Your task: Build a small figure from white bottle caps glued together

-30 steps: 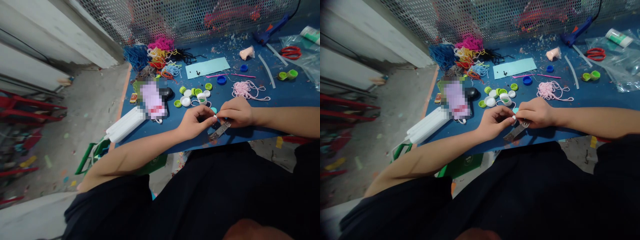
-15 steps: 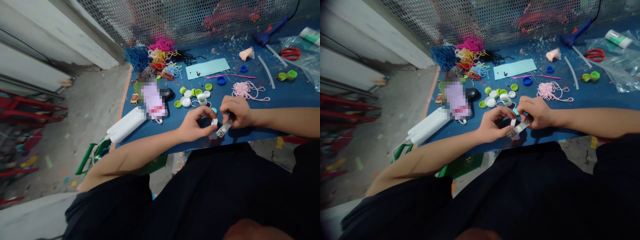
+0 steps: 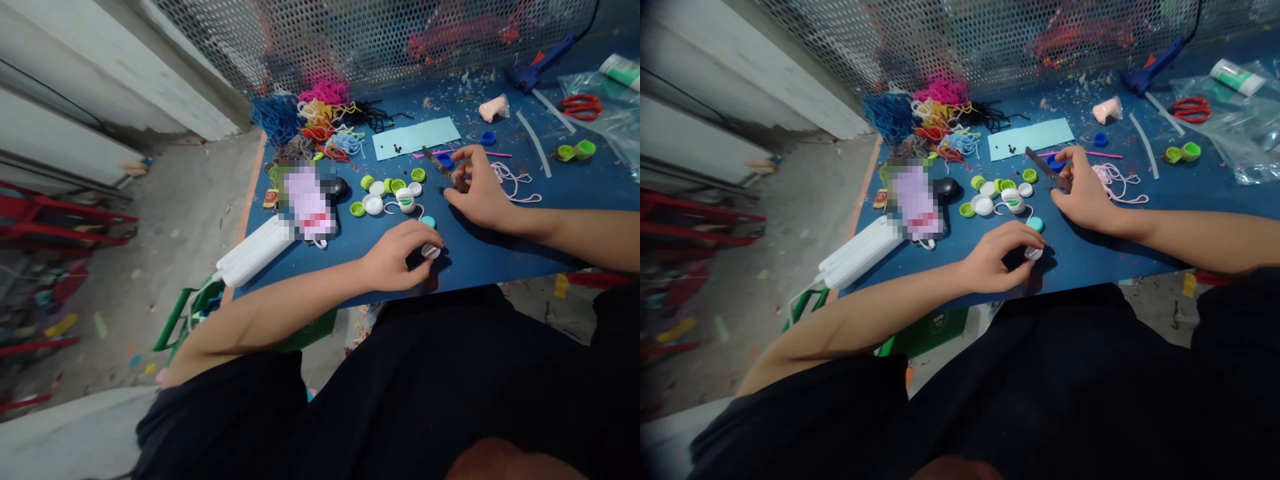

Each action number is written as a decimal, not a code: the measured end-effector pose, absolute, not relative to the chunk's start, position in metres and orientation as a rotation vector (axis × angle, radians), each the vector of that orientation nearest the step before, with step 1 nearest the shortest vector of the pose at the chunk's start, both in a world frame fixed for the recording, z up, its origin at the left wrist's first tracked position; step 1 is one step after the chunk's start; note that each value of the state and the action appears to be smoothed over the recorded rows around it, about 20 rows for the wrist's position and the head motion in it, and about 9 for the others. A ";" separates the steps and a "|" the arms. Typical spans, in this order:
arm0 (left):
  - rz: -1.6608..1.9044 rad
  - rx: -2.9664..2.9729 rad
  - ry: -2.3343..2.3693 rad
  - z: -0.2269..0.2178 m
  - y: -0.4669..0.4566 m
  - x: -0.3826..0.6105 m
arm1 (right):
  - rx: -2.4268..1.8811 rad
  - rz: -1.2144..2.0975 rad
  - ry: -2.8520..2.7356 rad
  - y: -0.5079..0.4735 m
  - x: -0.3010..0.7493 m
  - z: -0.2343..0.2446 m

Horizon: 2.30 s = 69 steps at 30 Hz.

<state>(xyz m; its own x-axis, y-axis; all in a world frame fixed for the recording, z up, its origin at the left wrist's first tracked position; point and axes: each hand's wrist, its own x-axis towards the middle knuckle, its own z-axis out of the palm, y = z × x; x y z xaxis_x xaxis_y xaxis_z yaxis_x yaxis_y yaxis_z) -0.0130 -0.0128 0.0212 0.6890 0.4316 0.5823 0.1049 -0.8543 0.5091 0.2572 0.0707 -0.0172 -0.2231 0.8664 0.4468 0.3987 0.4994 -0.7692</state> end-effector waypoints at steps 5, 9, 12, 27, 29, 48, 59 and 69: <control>0.786 2.650 0.398 0.020 -0.016 -0.013 | -1.159 0.496 -1.872 0.081 0.267 -0.026; 0.978 2.669 0.625 0.018 -0.007 -0.019 | -1.346 0.492 -1.891 0.081 0.264 -0.021; 1.194 2.637 1.009 0.015 0.014 -0.028 | -1.388 0.388 -1.882 0.074 0.257 -0.012; 1.613 2.132 0.847 0.002 0.031 -0.030 | -0.555 0.402 -2.156 0.051 0.246 0.007; 1.600 2.047 0.837 0.000 0.025 -0.027 | -0.517 0.403 -2.191 0.049 0.246 0.007; 1.544 2.084 0.617 0.009 0.013 -0.018 | -0.411 0.052 -2.182 0.036 0.243 0.017; 1.331 1.988 0.798 0.010 0.009 -0.023 | -0.542 0.122 -2.231 0.036 0.246 0.013; 1.479 2.101 0.863 0.001 0.012 -0.021 | -0.514 0.278 -2.138 0.024 0.243 0.025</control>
